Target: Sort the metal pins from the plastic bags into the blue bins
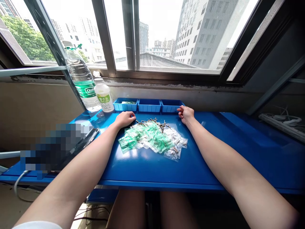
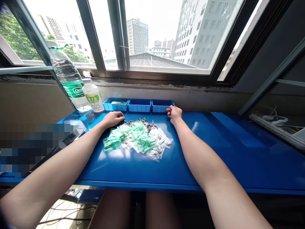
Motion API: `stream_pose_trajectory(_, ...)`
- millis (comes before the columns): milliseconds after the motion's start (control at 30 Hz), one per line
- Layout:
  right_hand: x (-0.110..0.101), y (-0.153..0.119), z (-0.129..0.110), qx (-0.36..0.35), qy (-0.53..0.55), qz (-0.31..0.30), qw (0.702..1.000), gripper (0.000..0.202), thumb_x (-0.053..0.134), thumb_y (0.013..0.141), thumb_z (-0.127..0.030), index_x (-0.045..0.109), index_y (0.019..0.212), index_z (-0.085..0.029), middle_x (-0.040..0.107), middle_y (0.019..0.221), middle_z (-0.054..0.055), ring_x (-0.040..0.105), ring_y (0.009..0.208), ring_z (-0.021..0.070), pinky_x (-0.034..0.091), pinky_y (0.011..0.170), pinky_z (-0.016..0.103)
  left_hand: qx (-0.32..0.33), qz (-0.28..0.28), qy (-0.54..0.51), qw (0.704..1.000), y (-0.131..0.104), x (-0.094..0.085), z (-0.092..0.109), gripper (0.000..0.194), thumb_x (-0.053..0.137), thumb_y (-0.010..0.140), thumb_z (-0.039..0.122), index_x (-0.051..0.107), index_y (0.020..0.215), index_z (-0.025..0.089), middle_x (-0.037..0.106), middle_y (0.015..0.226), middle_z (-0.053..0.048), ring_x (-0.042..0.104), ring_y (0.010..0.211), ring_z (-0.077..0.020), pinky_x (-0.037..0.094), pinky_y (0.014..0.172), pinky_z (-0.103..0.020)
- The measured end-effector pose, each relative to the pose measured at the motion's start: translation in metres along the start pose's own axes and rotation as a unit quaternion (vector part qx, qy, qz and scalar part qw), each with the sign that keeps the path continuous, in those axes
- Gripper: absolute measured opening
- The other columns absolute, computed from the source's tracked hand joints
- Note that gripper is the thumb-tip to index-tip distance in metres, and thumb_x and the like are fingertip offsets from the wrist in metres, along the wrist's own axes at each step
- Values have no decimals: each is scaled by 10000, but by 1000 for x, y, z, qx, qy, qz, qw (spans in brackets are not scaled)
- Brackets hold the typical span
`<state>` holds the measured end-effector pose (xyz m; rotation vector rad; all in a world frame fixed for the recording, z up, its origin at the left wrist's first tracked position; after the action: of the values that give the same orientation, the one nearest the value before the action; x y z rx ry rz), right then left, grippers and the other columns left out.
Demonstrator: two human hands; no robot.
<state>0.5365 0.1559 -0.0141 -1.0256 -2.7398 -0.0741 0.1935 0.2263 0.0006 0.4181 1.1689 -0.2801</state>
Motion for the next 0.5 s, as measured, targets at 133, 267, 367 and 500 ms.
stream_pose_trajectory(133, 13, -9, -1, -119, -156, -77, 977, 67, 591, 743, -219, 610, 701, -170, 631, 605, 9, 436, 404, 73, 320, 381, 210, 4, 0, -4, 1000, 0, 0, 0, 302, 508, 786, 452, 704, 904, 254, 716, 890, -28, 621, 772, -194, 408, 612, -273)
stream_pose_trajectory(267, 34, -30, 1, -233, -320, -270, 878, 110, 646, 631, -213, 708, 713, -176, 684, 698, 23, 574, 633, 140, 450, 613, 249, 5, -1, -5, 1000, -1, 0, 1, 293, 511, 788, 441, 702, 899, 248, 718, 889, -26, 622, 760, -187, 406, 609, -268)
stream_pose_trajectory(367, 38, -38, 4, -222, -355, -347, 839, 166, 619, 611, -215, 737, 715, -164, 676, 692, 22, 570, 667, 153, 435, 637, 255, 1, -2, -4, 1000, -2, -1, 2, 294, 509, 787, 443, 698, 897, 247, 717, 880, -24, 619, 749, -184, 400, 605, -267)
stream_pose_trajectory(500, 39, -39, 6, -175, -345, -396, 833, 333, 559, 589, -176, 770, 845, -153, 639, 663, 10, 510, 604, 127, 401, 575, 246, -1, -3, 1, 1000, -3, -3, 4, 292, 506, 785, 444, 699, 896, 254, 713, 869, -19, 614, 760, -187, 392, 601, -268)
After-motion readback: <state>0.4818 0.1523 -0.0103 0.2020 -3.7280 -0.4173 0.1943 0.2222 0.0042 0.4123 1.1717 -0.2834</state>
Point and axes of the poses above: each hand's wrist, its own y-axis towards the middle knuckle, its own x-axis out of the palm, z = x × y, the point moved 4 cm from there along y, towards the middle knuckle
